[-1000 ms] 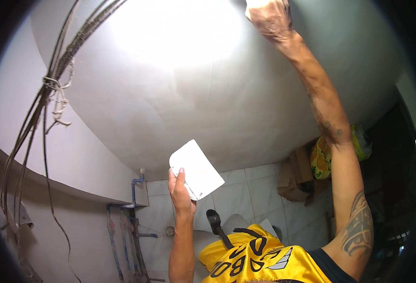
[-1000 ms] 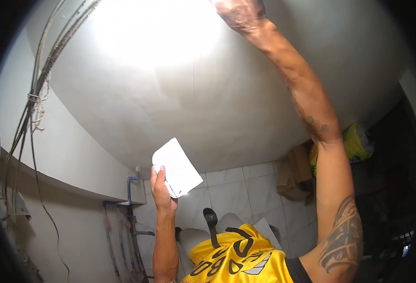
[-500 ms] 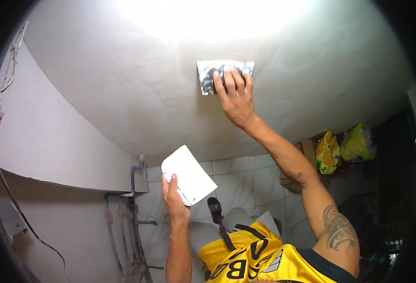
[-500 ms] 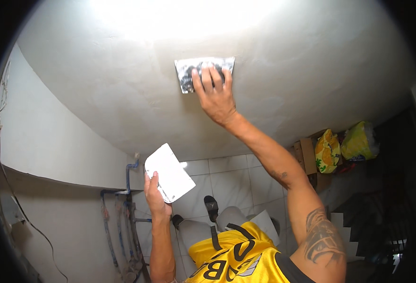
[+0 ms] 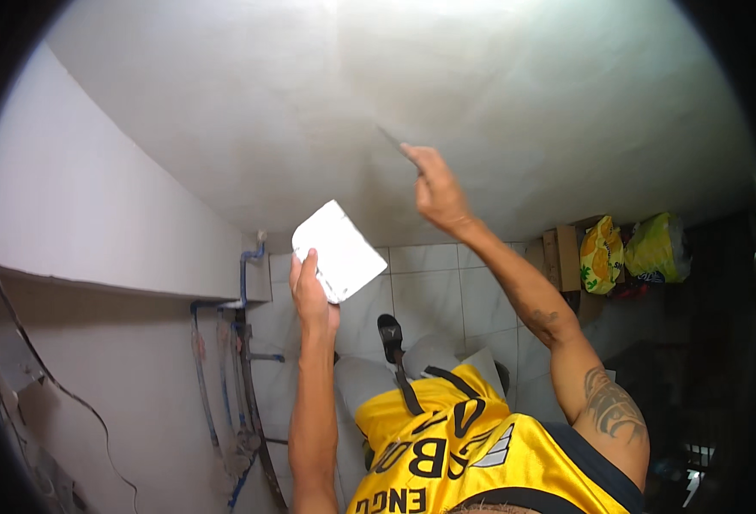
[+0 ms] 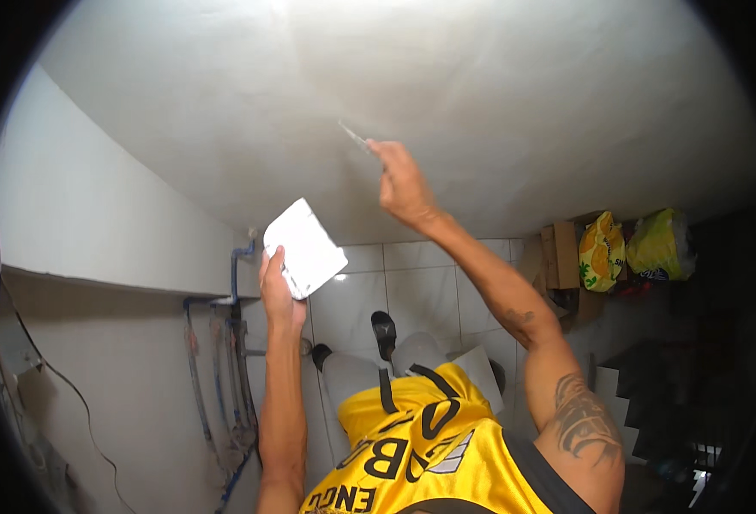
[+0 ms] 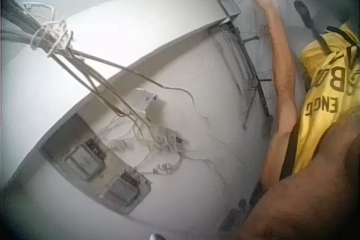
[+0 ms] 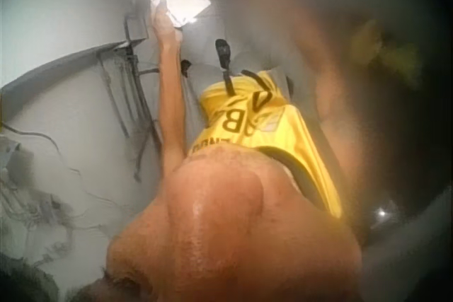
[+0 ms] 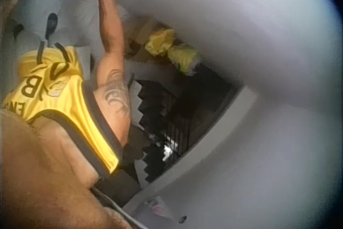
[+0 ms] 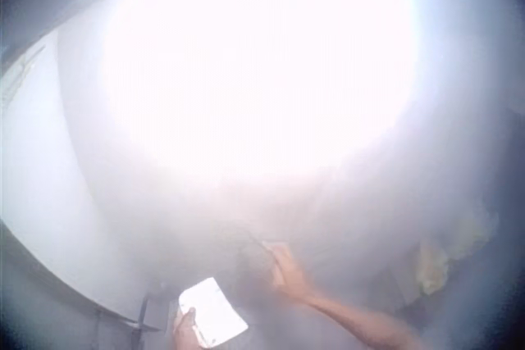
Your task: The person mixes and scoops putty using two putty scrapers, then spreads and smooths the putty across the ceiling.
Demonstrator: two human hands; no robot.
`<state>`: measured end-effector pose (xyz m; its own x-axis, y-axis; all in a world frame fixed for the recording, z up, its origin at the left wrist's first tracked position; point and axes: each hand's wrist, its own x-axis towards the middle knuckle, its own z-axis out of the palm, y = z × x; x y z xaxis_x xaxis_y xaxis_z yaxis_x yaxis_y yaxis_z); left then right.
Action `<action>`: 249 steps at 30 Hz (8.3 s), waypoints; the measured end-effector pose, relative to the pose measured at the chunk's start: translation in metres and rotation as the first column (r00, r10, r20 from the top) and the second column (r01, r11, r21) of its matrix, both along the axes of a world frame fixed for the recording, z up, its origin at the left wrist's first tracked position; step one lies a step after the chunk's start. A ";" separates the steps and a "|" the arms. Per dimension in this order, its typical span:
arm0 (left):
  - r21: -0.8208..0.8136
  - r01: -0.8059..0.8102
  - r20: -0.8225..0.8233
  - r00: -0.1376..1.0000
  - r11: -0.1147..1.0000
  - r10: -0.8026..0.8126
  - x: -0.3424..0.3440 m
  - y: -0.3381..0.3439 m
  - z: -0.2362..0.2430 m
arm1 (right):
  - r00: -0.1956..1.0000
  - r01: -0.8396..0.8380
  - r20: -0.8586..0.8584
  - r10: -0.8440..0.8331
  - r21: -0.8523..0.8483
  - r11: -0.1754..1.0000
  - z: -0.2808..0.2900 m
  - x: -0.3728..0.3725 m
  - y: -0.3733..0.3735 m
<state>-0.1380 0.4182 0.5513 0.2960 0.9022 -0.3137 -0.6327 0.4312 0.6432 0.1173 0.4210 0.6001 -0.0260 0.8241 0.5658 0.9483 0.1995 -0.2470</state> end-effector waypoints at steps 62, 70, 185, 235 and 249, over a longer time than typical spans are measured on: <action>0.983 0.181 -0.144 0.826 -0.015 0.546 0.023 -0.018 0.053 | 0.635 -0.056 -0.674 0.377 0.446 0.893 0.283 -0.002 -0.070; 0.917 0.239 -0.351 0.864 0.320 0.361 0.040 -0.056 0.034 | 0.802 -0.147 0.529 -0.278 0.625 0.767 0.417 0.060 -0.009; 0.377 -0.106 -0.397 0.879 0.920 0.264 0.063 -0.093 0.041 | 0.897 0.119 0.402 -0.182 0.177 0.977 0.040 0.140 -0.069; 0.239 -0.059 -0.154 0.983 0.969 0.098 0.060 -0.082 0.060 | 0.971 -0.013 -0.240 -0.007 -0.084 0.996 0.014 0.084 -0.104; 0.033 0.326 0.345 0.884 0.945 -0.317 0.064 -0.078 0.088 | 0.734 -0.614 -0.323 0.597 0.060 0.787 0.141 -0.024 -0.162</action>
<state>-0.0742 0.3404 0.6396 0.6611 0.7325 -0.1621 -0.6347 0.6613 0.3998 0.0933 0.2587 0.7415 -0.3612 0.7206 0.5918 0.5017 0.6852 -0.5281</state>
